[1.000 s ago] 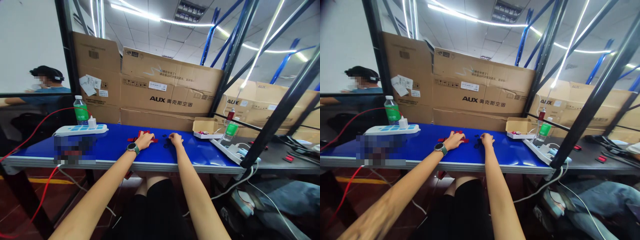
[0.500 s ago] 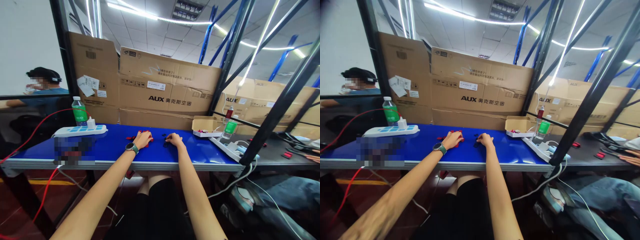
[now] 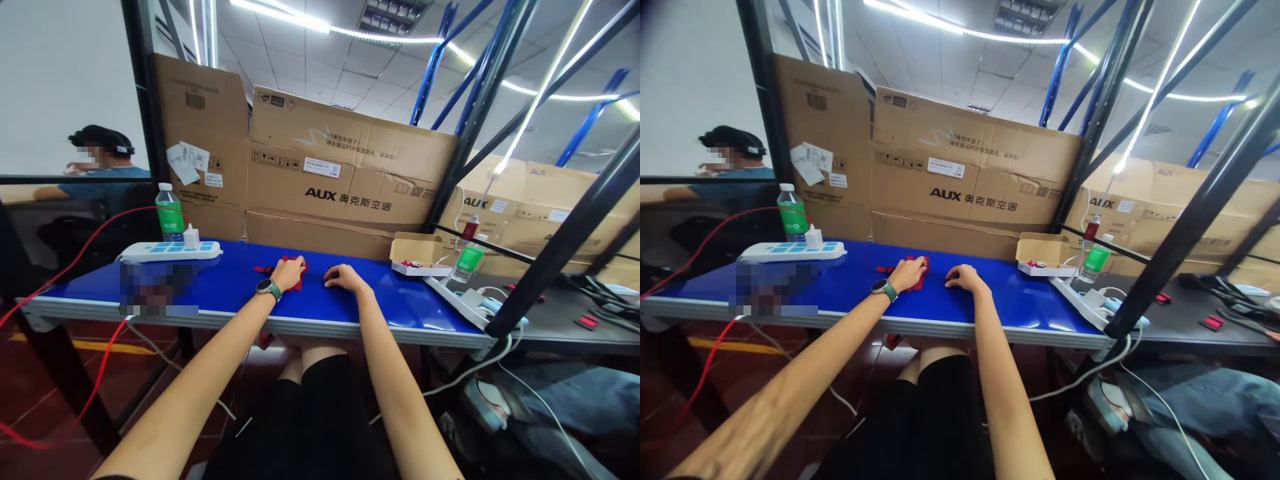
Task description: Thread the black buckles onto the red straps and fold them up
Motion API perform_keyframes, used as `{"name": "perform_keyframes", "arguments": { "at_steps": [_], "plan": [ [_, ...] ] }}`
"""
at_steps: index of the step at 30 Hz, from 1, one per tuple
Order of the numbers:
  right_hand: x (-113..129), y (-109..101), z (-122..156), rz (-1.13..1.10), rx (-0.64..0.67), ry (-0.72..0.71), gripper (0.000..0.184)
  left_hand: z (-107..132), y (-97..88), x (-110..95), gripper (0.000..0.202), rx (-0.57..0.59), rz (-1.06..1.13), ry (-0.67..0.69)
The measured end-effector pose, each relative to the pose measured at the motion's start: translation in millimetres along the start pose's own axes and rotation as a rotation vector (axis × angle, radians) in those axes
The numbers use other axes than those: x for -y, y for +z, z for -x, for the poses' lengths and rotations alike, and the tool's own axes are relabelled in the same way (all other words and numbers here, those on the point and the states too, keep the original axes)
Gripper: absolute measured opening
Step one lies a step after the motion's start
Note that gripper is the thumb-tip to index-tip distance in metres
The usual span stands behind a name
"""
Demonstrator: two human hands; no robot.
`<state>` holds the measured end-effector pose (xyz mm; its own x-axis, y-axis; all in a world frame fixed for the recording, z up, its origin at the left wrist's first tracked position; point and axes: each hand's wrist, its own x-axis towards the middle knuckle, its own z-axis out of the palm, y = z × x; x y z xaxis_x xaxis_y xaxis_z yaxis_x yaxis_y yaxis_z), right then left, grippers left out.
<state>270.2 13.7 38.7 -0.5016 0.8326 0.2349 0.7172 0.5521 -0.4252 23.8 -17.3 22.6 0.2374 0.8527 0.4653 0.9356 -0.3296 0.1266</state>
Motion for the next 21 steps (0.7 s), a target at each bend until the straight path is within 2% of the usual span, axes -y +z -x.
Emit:
{"name": "perform_keyframes", "arguments": {
  "at_steps": [2, 4, 6, 8, 10, 13, 17, 21],
  "plan": [
    [5, 9, -5, 0.028, -0.017, -0.03, 0.033, 1, -1.6, 0, 0.024, 0.007, 0.026, 0.019],
    [11, 16, -7, 0.143, -0.097, -0.02, 0.041, 1, -2.7, 0, 0.023, 0.011, 0.041, 0.023],
    [17, 22, -9, 0.287, -0.15, 0.009, 0.039, 1, -3.4, 0, 0.023, 0.008, 0.054, 0.013],
    [21, 26, -10, 0.372, -0.129, 0.012, 0.033, 0, -3.2, 1, 0.024, 0.001, 0.064, 0.001],
    [24, 29, -11, 0.367, -0.097, -0.005, 0.028, 0, -1.9, 2, 0.024, -0.012, 0.077, -0.004],
    [26, 33, -14, 0.217, -0.096, -0.028, 0.025, 0, 1.6, 4, 0.023, -0.009, 0.103, -0.009],
    [29, 35, -21, -0.149, -0.155, -0.069, 0.014, 0, 5.2, 8, 0.028, 0.039, 0.11, -0.022],
    [34, 29, -33, -0.407, -0.256, -0.008, 0.022, -1, 7.1, 11, 0.03, 0.038, 0.133, -0.025]
  ]
}}
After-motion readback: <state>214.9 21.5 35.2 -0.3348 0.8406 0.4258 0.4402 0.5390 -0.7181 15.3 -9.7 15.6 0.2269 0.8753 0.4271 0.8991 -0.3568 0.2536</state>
